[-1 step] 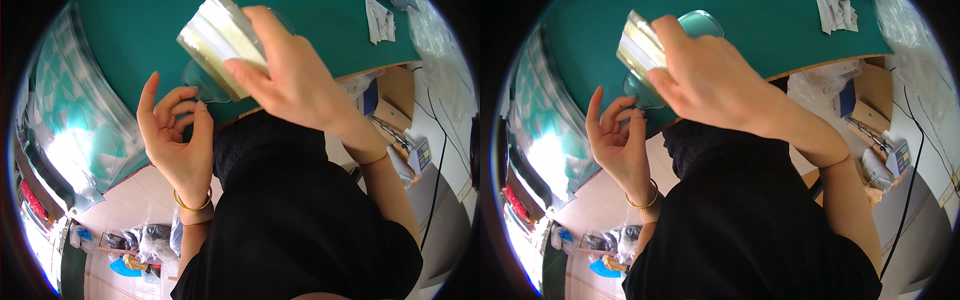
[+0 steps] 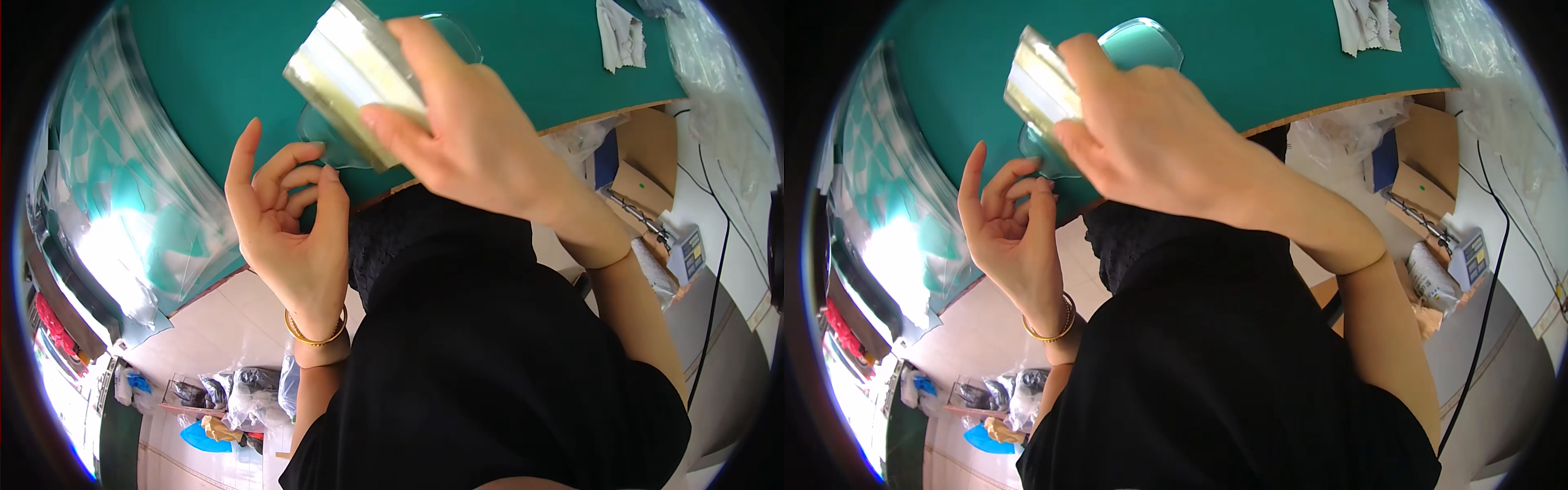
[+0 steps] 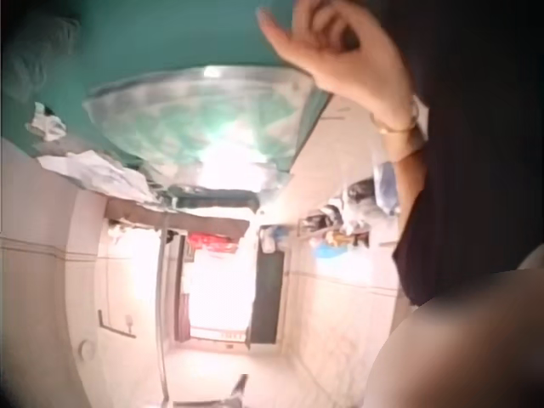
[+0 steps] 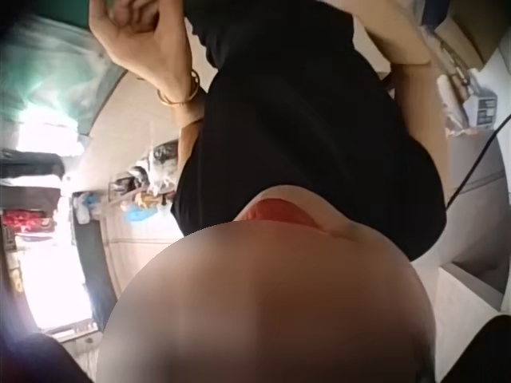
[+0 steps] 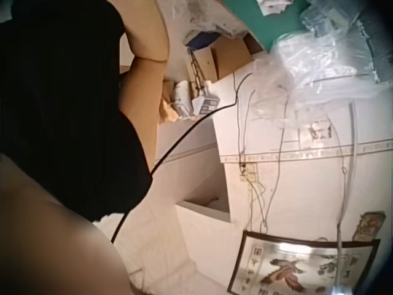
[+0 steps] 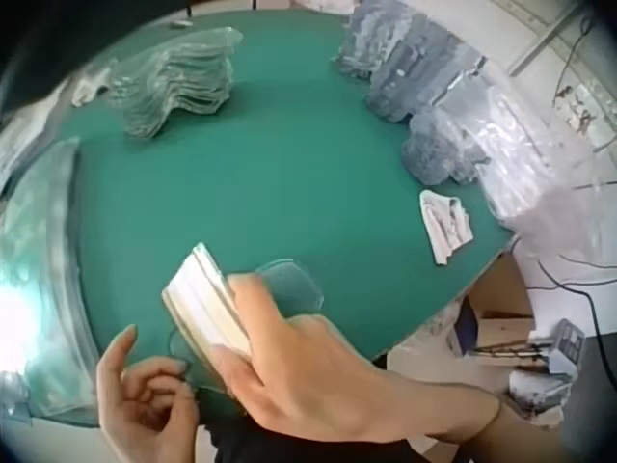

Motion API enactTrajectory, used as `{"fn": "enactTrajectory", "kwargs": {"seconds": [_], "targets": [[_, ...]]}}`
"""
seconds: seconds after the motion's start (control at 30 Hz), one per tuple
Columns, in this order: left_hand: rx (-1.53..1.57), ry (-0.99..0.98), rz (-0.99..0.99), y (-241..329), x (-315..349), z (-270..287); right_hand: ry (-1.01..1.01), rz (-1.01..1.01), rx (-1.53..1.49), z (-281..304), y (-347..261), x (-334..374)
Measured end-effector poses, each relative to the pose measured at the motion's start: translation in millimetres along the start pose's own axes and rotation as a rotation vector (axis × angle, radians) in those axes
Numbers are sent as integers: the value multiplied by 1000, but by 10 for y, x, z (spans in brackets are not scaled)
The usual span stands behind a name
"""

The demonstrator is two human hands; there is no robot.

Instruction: Wiping plastic lenses with a cloth and placing them into individual plastic bags.

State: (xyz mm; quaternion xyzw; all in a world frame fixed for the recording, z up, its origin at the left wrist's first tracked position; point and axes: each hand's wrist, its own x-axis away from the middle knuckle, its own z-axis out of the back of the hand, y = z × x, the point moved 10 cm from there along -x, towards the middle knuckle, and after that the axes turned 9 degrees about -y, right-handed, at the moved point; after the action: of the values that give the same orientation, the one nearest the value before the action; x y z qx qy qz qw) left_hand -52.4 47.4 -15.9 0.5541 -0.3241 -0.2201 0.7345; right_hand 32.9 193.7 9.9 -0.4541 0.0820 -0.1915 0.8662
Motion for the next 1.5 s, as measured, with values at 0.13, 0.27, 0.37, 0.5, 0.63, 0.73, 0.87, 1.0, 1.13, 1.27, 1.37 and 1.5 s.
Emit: {"fn": "enactTrajectory", "kwargs": {"seconds": [0.13, 0.27, 0.37, 0.5, 0.63, 0.73, 0.87, 1.0, 1.13, 1.27, 1.37, 1.5], "targets": [[-73, 45, -44, 81, 101, 53, -5, -2, -33, -137, -80, -24], [-155, 118, -25, 62, 108, 285, -184, -41, 8, -280, -78, -162], [-272, 148, -62, 242, 113, 488, 104, -7, -79, 462, 124, -119], [-464, -26, -215, 568, -148, 256, 251, -251, -85, 1299, 467, 4], [-916, -336, -525, 861, -423, -499, 394, -159, 629, 1551, 495, 70], [-992, -424, -550, 777, -503, -767, 489, 62, 699, 1716, 140, 323], [-1013, -496, -549, 814, -571, -795, 599, -26, 634, 2594, 232, 501], [-980, -385, -720, 1249, -911, -677, 246, -155, 601, 3013, 841, 182], [-946, -176, -737, 1989, -1530, -372, 93, -89, 712, 3093, 1049, -26], [-1065, -99, -674, 2363, -2272, -168, 103, -120, 760, 3069, 904, -40], [-1168, -122, -627, 2316, -2723, -175, 201, -52, 738, 2925, 491, 44], [-1214, -128, -715, 2263, -2700, -118, -22, 56, 483, 1757, 16, -32]]}}
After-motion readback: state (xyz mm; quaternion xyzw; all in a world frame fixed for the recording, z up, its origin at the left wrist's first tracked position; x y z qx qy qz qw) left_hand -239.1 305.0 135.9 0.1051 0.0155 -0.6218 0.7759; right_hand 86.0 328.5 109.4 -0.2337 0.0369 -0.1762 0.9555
